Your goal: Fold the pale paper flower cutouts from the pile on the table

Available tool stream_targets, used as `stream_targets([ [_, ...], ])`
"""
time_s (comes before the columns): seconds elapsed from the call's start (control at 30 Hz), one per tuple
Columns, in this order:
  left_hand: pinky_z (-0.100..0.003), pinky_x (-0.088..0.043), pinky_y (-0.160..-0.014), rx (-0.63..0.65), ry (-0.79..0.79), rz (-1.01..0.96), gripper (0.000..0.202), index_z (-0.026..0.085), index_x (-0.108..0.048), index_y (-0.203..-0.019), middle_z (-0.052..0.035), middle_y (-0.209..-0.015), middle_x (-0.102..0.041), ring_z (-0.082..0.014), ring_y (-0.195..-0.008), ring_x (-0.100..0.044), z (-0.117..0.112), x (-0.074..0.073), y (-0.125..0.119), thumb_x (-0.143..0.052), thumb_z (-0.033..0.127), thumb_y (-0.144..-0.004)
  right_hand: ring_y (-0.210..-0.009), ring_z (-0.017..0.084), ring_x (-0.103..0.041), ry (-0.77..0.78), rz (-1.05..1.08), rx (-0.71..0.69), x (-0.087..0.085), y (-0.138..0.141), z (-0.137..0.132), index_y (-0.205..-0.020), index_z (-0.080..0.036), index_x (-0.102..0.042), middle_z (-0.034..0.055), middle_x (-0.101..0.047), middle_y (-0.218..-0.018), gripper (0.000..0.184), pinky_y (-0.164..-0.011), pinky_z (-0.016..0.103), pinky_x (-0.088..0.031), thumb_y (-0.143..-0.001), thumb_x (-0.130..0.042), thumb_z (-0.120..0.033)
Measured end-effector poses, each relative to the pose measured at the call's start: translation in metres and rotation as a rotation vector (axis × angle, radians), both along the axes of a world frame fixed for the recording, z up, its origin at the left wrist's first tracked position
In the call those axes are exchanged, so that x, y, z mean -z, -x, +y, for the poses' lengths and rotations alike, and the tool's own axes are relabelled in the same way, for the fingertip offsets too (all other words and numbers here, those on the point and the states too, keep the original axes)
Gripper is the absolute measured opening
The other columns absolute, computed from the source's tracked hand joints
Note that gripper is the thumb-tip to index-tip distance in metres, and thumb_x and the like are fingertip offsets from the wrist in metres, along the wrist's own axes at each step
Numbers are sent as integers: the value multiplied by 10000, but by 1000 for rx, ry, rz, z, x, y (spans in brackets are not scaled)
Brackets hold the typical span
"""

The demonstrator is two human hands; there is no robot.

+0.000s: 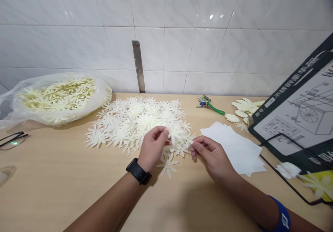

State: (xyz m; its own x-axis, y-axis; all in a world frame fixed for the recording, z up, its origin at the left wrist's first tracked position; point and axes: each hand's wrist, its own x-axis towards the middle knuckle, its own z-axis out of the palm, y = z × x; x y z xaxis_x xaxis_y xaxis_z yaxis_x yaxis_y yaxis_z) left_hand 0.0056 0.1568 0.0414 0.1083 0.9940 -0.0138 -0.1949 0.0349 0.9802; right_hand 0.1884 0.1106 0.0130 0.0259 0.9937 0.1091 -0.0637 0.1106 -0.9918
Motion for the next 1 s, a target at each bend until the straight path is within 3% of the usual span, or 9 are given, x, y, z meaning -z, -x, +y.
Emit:
stream_targets([
  [0.13,-282,-545,-746,-191,-13,-102,196,165,-552,-734,35,-660,-532,-109,-686,-599,16,1,14,-659,327,-751,-621,139,-551,49,19,-56,1,-2,1,-760,-190,-638,9,-604,-697,252,-577,269,-459,-869,-637,-417],
  [0.27,-279,-541,-768,-203,14,-156,238,177,-538,-844,31,-665,-599,-113,-722,-611,17,-2,14,-710,262,-703,-528,121,-536,178,28,-286,2,-1,0,-763,-172,-645,31,-633,-714,271,-504,267,-446,-876,-627,-418],
  [0.37,-260,-535,-772,-134,46,-177,293,167,-572,-889,22,-718,-618,-96,-728,-592,13,-3,11,-754,250,-675,-648,148,-630,152,131,-180,-1,0,-2,-1028,-212,-660,79,-687,-990,236,-560,279,-506,-873,-643,-390],
  [0.47,-227,-519,-772,-36,81,-152,232,132,-623,-760,15,-707,-585,-74,-698,-552,11,-2,11,-768,295,-680,-1060,209,-631,93,195,2,-4,1,-2,-1363,-374,-452,54,-481,-1428,532,-807,335,-548,-871,-656,-370],
  [0.53,-213,-509,-743,1,82,-136,231,125,-636,-687,15,-684,-563,-70,-676,-529,10,-2,11,-771,312,-680,-1171,222,-567,65,118,93,-5,0,-1,-1409,-401,-388,35,-398,-1495,600,-891,362,-523,-871,-652,-384],
  [0.6,-215,-500,-721,37,73,-109,232,124,-651,-665,13,-675,-558,-74,-662,-520,9,-2,11,-776,319,-675,-1075,226,-599,69,-19,160,-4,-1,0,-1367,-326,-477,79,-531,-1365,548,-885,378,-516,-856,-657,-411],
  [0.67,-217,-483,-694,78,62,-53,232,123,-659,-657,10,-656,-563,-75,-637,-511,8,-1,10,-772,325,-679,-884,213,-626,87,-128,169,-2,-2,0,-1208,-232,-620,101,-665,-1085,419,-822,377,-521,-847,-650,-443],
  [0.73,-212,-453,-644,122,58,15,242,122,-653,-644,9,-612,-566,-77,-601,-501,5,-1,8,-761,334,-689,-743,190,-604,90,-158,125,-2,-1,-1,-1030,-195,-682,83,-676,-884,331,-727,352,-523,-842,-641,-464],
  [1.0,-198,-298,-479,190,118,173,371,149,-513,-565,60,-471,-473,-57,-468,-383,-10,-4,-4,-821,356,-571,-638,145,-567,48,-61,-25,-6,8,-4,-862,-196,-653,13,-617,-720,223,-595,271,-486,-764,-734,-380],
])
